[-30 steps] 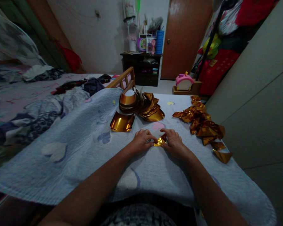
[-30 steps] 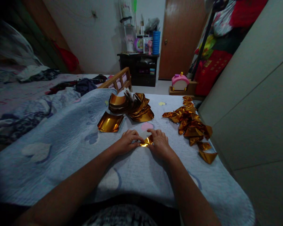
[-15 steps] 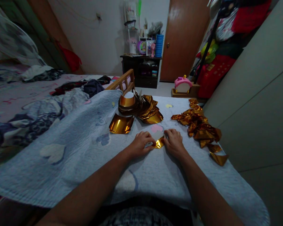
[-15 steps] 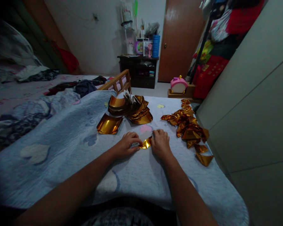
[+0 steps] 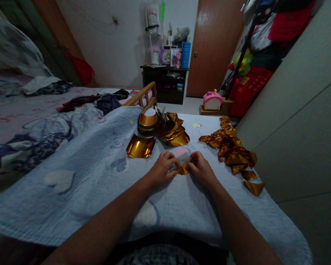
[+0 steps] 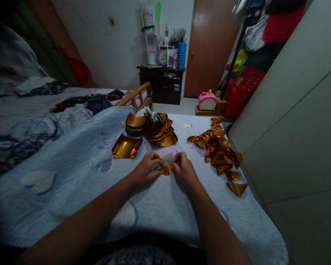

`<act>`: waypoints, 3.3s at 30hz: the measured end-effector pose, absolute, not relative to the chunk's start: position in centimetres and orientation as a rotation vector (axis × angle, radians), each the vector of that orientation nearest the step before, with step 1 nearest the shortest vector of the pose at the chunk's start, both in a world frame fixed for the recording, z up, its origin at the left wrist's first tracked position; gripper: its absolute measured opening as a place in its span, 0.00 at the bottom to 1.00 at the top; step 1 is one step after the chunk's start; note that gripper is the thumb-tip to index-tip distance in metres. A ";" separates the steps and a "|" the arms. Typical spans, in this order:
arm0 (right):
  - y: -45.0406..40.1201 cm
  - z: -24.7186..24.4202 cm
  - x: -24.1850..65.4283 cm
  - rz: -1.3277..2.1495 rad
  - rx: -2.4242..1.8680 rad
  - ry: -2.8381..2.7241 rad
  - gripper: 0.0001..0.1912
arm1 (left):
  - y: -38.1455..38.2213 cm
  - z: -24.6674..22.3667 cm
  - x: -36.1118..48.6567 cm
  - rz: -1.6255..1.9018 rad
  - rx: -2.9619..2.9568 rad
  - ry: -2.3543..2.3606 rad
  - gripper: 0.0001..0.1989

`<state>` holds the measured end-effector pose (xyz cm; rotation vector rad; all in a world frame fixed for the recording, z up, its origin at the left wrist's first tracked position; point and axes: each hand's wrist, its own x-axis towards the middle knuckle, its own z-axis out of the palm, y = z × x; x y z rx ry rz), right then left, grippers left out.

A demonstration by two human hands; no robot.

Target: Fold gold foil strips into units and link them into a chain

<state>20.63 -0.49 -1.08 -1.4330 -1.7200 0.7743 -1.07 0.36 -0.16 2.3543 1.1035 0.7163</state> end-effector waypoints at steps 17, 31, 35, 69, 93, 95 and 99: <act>-1.1 0.1 19.7 1.503 -1.047 -1.213 0.19 | 0.4 -0.1 0.1 1.031 1.310 0.886 0.23; -1.2 -0.1 18.0 1.508 -1.073 -1.205 0.23 | -0.3 0.7 0.9 0.941 1.282 0.884 0.24; -1.3 -0.2 17.5 1.442 -1.135 -1.233 0.21 | -0.5 0.5 1.3 0.927 1.303 0.878 0.21; -1.2 0.5 18.8 1.428 -1.257 -1.502 0.22 | 0.9 1.3 -0.7 0.944 1.349 1.050 0.13; -0.4 0.1 20.6 0.984 -1.424 -1.521 0.12 | 0.4 1.3 -0.5 0.871 1.527 1.031 0.08; -0.6 0.6 20.7 1.107 -1.350 -1.504 0.11 | 0.5 1.4 -0.6 0.903 1.501 1.064 0.08; -0.7 1.1 20.7 1.263 -1.224 -1.451 0.11 | 0.9 1.2 -0.7 0.950 1.434 1.109 0.08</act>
